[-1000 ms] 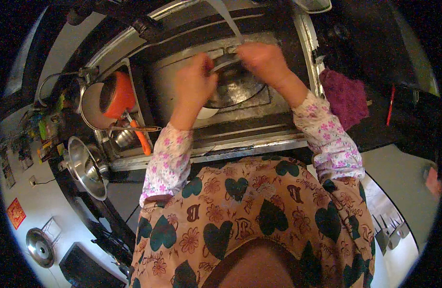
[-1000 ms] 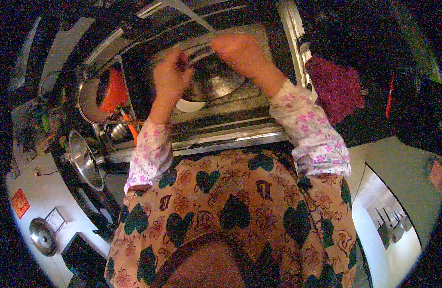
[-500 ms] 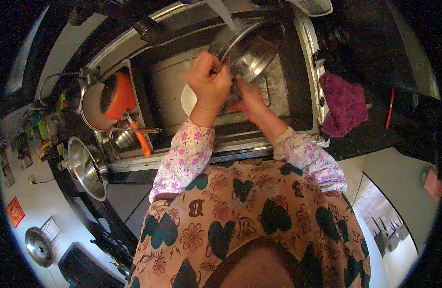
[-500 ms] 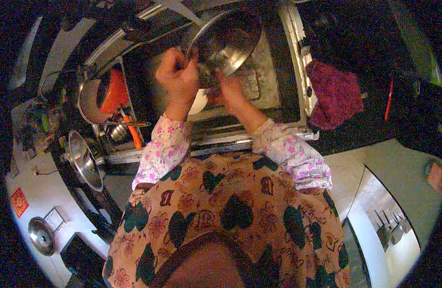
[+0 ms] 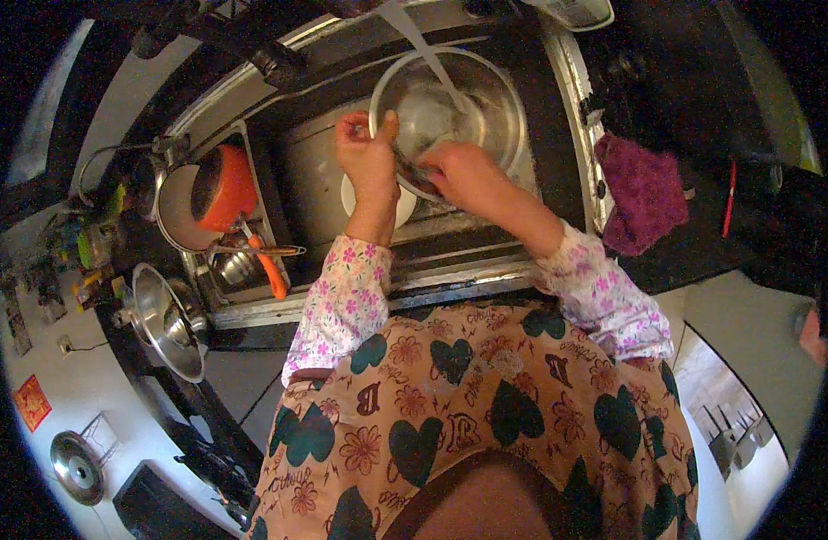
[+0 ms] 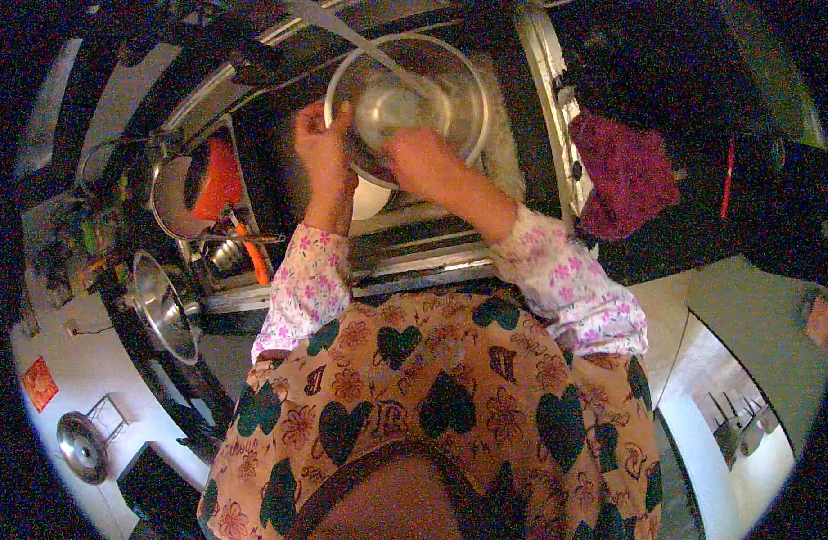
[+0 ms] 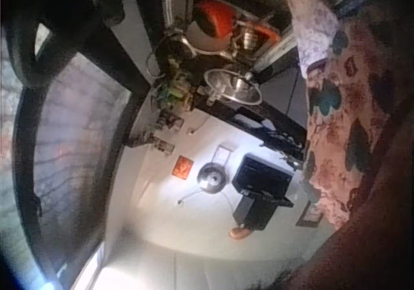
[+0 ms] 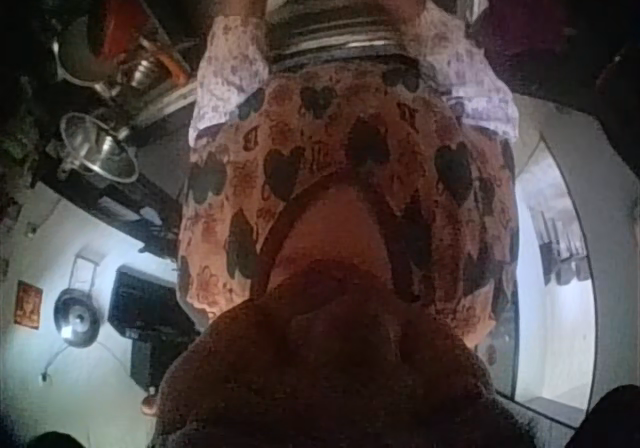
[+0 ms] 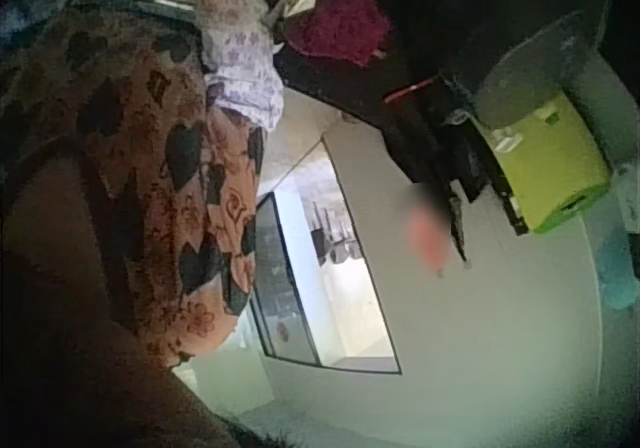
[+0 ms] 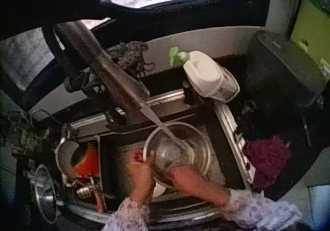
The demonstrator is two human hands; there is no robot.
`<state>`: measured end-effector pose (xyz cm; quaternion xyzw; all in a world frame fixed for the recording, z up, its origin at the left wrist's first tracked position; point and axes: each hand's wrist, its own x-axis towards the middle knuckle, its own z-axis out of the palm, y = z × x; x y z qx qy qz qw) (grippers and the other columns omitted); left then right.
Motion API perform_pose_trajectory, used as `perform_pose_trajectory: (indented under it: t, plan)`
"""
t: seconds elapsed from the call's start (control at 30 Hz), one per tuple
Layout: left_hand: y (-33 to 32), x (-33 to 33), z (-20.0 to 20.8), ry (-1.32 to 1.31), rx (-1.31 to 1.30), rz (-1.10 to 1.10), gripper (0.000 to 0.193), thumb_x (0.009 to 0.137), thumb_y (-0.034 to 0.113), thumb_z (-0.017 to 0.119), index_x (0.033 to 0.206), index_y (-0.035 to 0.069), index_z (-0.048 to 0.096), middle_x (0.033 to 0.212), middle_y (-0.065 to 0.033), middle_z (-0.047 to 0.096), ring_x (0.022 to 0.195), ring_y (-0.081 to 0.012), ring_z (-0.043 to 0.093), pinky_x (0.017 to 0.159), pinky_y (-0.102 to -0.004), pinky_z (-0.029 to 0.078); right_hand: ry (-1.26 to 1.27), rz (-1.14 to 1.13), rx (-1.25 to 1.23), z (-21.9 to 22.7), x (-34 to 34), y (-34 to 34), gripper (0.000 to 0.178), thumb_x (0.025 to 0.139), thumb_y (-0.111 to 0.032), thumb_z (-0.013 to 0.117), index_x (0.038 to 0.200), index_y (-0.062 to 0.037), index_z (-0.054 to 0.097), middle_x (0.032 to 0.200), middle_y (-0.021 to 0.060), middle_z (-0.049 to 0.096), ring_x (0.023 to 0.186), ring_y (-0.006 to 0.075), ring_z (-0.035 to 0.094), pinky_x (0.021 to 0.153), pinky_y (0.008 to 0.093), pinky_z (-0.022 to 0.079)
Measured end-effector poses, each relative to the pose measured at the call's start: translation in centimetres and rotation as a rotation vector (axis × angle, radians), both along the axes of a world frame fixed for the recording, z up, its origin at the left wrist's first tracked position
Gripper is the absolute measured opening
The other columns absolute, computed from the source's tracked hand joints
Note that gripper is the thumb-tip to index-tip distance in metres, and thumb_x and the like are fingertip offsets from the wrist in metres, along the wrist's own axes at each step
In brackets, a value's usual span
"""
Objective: The person washes several kitchen items in a sink using running water and a sponge. They scrub and rinse a metal cup, a white bowl, a white plate, a ladle, and a metal bowl, placing each item aside after cleaning.
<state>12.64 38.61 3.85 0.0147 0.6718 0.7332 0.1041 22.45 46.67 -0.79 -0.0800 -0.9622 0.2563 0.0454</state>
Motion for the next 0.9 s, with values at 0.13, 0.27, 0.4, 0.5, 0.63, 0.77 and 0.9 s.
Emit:
perform_pose_trajectory:
  t: [0.13, 0.27, 0.4, 0.5, 0.63, 0.77, 0.9]
  plan:
    - [-1.2, 0.9, -0.9, 0.146, -0.24, -0.344, 0.019, 0.071, 0.0, 0.065, 0.069, 0.007, 0.048, 0.061, 0.0036, 0.046, 0.055, -0.0052, 0.039, 0.049, -0.0207, 0.031, 0.316, -0.292, -0.089, 1.9, -2.8, 1.8, 0.016, 0.073, -0.005, 0.052, 0.085, -0.0039, 0.063, 0.083, 0.0186, 0.06, 0.079, 0.0346, 0.06, 0.07, 0.0435, 0.05]
    - [-1.2, 0.8, 0.7, -0.016, -0.064, -0.193, 0.022, 0.072, 0.002, 0.066, 0.067, 0.007, 0.046, 0.06, 0.0047, 0.042, 0.054, -0.0047, 0.036, 0.048, -0.0202, 0.029, 0.115, -0.332, -0.031, -0.6, -1.3, 3.9, 0.013, 0.07, -0.005, 0.062, 0.083, -0.0046, 0.062, 0.081, 0.0152, 0.06, 0.077, 0.0336, 0.058, 0.071, 0.0407, 0.047]
    - [-0.7, 0.5, -1.1, -0.04, -0.072, -0.203, 0.023, 0.073, 0.005, 0.068, 0.067, 0.007, 0.046, 0.06, 0.0055, 0.039, 0.055, -0.0053, 0.034, 0.05, -0.0204, 0.028, 0.034, -0.15, -0.508, 1.4, -0.1, -0.1, 0.007, 0.071, -0.005, 0.061, 0.077, -0.0039, 0.063, 0.077, 0.0161, 0.061, 0.078, 0.0327, 0.059, 0.073, 0.0389, 0.048]
    - [0.1, 1.5, -2.3, 0.065, -0.183, -0.353, 0.026, 0.07, 0.007, 0.07, 0.065, 0.006, 0.044, 0.059, 0.0051, 0.036, 0.056, -0.0072, 0.032, 0.049, -0.0226, 0.028, 0.35, -0.356, -0.174, 0.6, -2.3, 1.9, 0.015, 0.067, -0.002, 0.061, 0.083, -0.0029, 0.061, 0.078, 0.0151, 0.06, 0.077, 0.0328, 0.059, 0.068, 0.041, 0.048]
    - [0.6, 1.2, -0.5, 0.248, -0.338, -0.28, 0.028, 0.069, 0.008, 0.069, 0.063, 0.006, 0.042, 0.058, 0.0044, 0.034, 0.055, -0.0079, 0.031, 0.049, -0.024, 0.028, 0.203, -0.382, 0.145, -1.6, -0.3, 5.4, 0.007, 0.072, -0.005, 0.055, 0.078, -0.0021, 0.057, 0.077, 0.0148, 0.058, 0.075, 0.0345, 0.057, 0.066, 0.0424, 0.048]
    - [2.4, 1.0, 1.9, 0.656, -0.447, -0.298, 0.025, 0.068, 0.006, 0.066, 0.062, 0.005, 0.042, 0.054, -0.0017, 0.037, 0.05, -0.0123, 0.035, 0.046, -0.0262, 0.031, -0.084, -0.123, -0.118, -2.1, 4.6, 2.8, 0.013, 0.078, -0.014, 0.052, 0.082, -0.0028, 0.058, 0.08, 0.0168, 0.059, 0.076, 0.0355, 0.058, 0.069, 0.043, 0.048]
    - [3.1, 0.6, 1.9, 0.858, -0.465, -0.336, 0.021, 0.065, 0.002, 0.064, 0.061, 0.005, 0.043, 0.054, -0.0072, 0.041, 0.047, -0.0202, 0.04, 0.046, -0.0293, 0.035, -0.154, -0.178, -0.218, -0.9, 7.2, 2.2, 0.023, 0.081, -0.022, 0.054, 0.095, -0.0045, 0.06, 0.086, 0.0148, 0.061, 0.079, 0.0306, 0.061, 0.069, 0.0392, 0.049]
